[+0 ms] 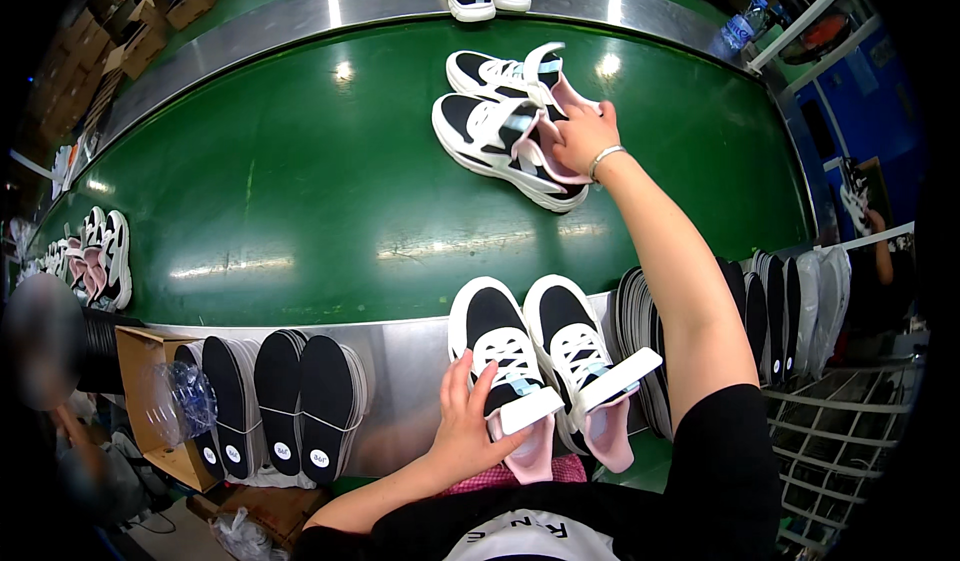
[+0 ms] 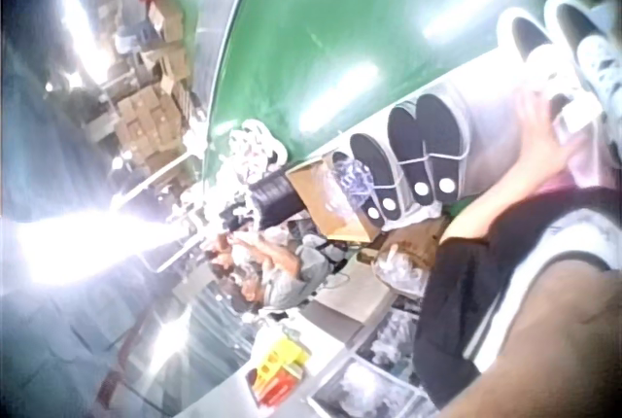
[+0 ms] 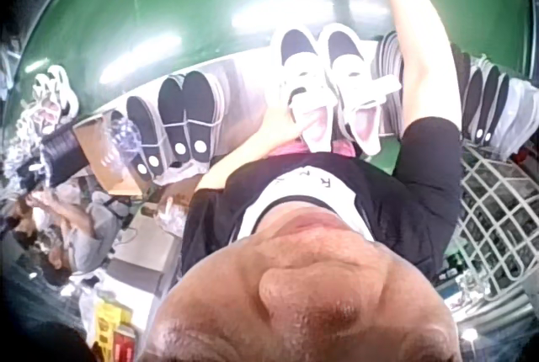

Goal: The person matches shoe outsoles with completed shoe uppers at a factory assembly line. They pick up outsoles, place them inside the corresponding shoes to check for fit or pairing, and then set them onto the conveyor belt.

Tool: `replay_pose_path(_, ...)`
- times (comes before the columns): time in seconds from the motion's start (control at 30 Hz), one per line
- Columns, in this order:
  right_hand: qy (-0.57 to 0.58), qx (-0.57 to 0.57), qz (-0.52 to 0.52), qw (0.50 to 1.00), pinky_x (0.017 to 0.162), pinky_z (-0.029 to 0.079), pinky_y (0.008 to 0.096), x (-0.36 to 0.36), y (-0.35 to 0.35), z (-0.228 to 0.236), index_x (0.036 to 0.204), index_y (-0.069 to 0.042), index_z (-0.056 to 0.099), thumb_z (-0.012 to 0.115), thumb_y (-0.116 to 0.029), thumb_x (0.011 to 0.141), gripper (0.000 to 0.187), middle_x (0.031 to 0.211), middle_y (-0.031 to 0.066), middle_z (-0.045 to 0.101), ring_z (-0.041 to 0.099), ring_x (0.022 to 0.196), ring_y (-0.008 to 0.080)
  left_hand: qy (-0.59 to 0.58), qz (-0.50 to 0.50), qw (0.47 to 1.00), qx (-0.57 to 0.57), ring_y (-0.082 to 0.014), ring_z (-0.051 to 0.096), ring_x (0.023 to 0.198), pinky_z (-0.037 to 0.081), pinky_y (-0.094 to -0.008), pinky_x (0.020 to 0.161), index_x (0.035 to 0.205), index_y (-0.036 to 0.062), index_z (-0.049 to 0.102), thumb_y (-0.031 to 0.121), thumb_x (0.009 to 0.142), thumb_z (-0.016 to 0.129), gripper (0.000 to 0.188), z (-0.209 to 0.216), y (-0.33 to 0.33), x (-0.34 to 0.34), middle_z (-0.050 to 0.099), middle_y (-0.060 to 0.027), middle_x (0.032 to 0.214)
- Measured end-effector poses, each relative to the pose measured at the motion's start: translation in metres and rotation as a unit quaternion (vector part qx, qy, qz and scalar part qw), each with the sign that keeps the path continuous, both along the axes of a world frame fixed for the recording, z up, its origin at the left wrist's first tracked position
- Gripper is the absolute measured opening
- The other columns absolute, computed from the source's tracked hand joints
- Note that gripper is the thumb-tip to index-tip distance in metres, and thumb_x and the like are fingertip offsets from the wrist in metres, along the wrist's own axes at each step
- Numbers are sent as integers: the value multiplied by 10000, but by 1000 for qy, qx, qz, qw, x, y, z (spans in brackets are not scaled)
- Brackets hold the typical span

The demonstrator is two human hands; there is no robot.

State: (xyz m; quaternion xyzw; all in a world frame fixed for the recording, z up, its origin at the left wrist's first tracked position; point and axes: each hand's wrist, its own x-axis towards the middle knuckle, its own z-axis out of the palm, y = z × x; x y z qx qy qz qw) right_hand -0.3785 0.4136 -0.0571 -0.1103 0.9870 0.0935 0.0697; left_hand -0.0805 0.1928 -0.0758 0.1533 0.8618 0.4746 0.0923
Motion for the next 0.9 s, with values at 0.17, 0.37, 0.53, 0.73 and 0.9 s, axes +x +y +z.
replay_pose_path(0.17, 32, 97, -22, 995, 789, 291, 506, -6, 18, -6, 957, -191, 595, 327, -423, 785, 394, 925, 62, 600, 554, 888, 233, 23, 8, 1000, -13, -401, 191, 1171, 204, -458, 945, 1232, -25, 277, 225, 661, 643, 722, -4, -1, 0, 140, -247, 1291)
replay_pose_path(0.37, -46, 27, -237, 970, 828, 368, 382, 35, 244, -33, 966, -39, 586, 379, -443, 781, 490, 924, 168, 590, 533, 928, 325, 49, -4, 999, 17, -443, 155, 1176, 176, -499, 948, 1255, 17, 225, 276, 699, 612, 726, -8, 12, -1, 131, -271, 1290)
replay_pose_path(0.53, 77, -198, -224, 951, 730, 422, 307, 110, 238, 14, 928, -18, 581, 525, -365, 757, 391, 845, 134, 603, 570, 817, 235, -26, 58, 995, 82, -389, 202, 1172, 193, -442, 960, 1249, 3, 224, 260, 716, 600, 701, -3, 11, 3, 185, -259, 1270)
replay_pose_path(0.73, 41, -419, -95, 902, 716, 411, 232, 254, 122, 90, 925, 17, 560, 518, -204, 811, 253, 833, 49, 576, 524, 782, 115, 27, 108, 982, 152, -278, 512, 842, 393, -342, 745, 965, 12, 505, 132, 759, 526, 239, 17, 20, -24, 547, -142, 873)
replay_pose_path(0.9, -130, -419, -102, 893, 703, 430, 270, 360, 52, 84, 928, 3, 553, 581, -235, 751, 298, 820, 92, 566, 550, 749, 190, 137, 131, 974, 126, -308, 476, 900, 363, -368, 797, 1009, 0, 458, 110, 750, 527, 289, 9, 28, -21, 510, -167, 963)
